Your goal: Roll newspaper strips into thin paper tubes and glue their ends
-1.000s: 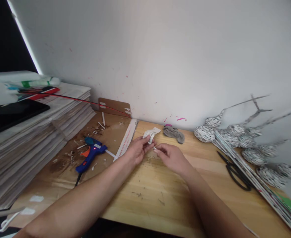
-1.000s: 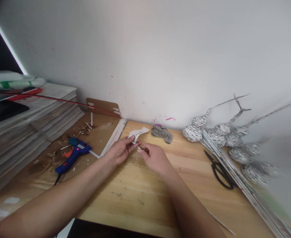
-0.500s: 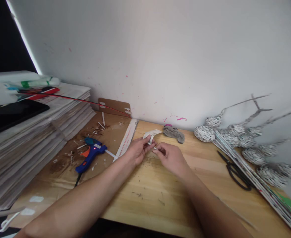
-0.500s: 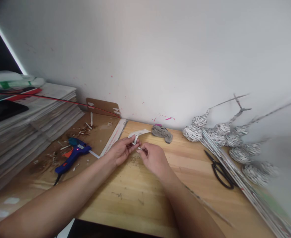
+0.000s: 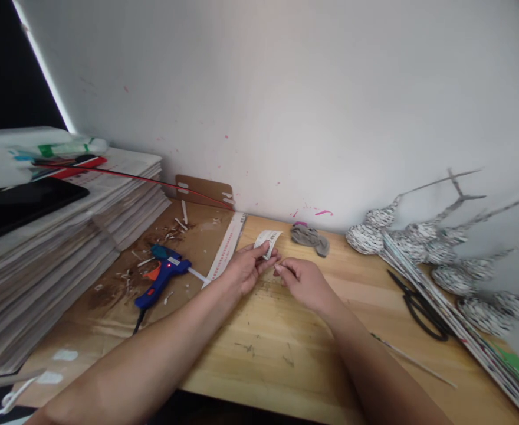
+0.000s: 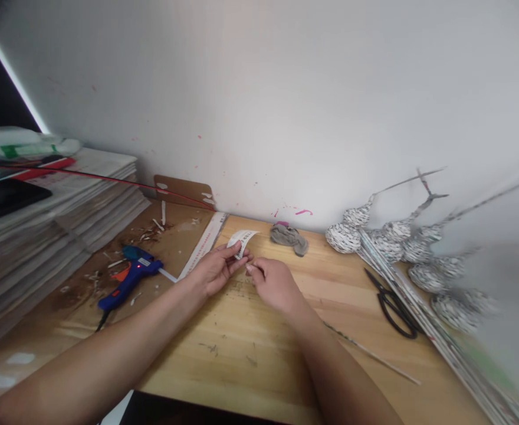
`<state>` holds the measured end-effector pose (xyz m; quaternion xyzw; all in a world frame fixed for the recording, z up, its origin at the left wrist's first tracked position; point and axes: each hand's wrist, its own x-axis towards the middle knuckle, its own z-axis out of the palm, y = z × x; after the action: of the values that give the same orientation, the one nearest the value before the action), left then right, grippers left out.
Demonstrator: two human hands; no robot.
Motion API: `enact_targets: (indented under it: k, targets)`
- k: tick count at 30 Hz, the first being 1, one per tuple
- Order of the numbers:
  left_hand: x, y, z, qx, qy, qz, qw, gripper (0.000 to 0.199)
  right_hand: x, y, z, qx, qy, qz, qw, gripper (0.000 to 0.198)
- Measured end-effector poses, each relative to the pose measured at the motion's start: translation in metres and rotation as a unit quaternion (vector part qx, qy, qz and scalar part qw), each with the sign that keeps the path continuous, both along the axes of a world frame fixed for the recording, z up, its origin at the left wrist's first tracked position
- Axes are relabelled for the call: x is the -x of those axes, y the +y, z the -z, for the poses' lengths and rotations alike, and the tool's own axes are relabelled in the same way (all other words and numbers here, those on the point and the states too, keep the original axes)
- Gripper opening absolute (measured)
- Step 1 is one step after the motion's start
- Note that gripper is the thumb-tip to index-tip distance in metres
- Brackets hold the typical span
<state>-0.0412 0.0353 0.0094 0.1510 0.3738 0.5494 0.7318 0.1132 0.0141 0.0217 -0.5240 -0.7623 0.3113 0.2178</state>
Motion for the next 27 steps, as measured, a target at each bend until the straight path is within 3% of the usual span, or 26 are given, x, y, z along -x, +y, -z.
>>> enact_targets:
  k: [2,3,8,13,19,23,27]
  targets:
    - [0.0003,-0.0001,0.0000,0.002,0.001,-0.001,1.000,0.006,-0.0003,0.0004,0.0001,0.077,0.029,-0.009,0.997,0.032]
    - [0.0005,0.0000,0.0000,0.003,0.002,-0.002,1.000,0.006,-0.0004,0.0004,0.0002,0.082,0.033,-0.012,0.996,0.032]
    - [0.0002,0.0003,0.0006,0.004,0.003,-0.005,1.000,0.010,0.0002,-0.0002,0.0010,-0.085,-0.041,-0.003,0.996,0.017]
    - [-0.0002,-0.0006,0.0008,0.006,0.000,-0.003,1.000,0.009,-0.0007,0.0003,0.0033,0.007,-0.034,-0.019,0.999,0.034]
    - [-0.0003,-0.0014,0.0004,0.000,-0.006,-0.008,1.000,0.007,-0.0001,-0.0003,0.0007,-0.066,-0.041,0.011,0.997,0.019]
    - [0.0005,-0.0006,0.0015,-0.001,-0.003,-0.003,1.000,0.007,-0.0004,0.0002,0.0002,0.027,-0.034,-0.013,0.999,0.032]
    - [0.0011,0.0005,0.0024,-0.009,0.001,-0.010,1.000,0.009,-0.0005,-0.0001,0.0019,-0.057,-0.053,-0.007,0.997,0.022]
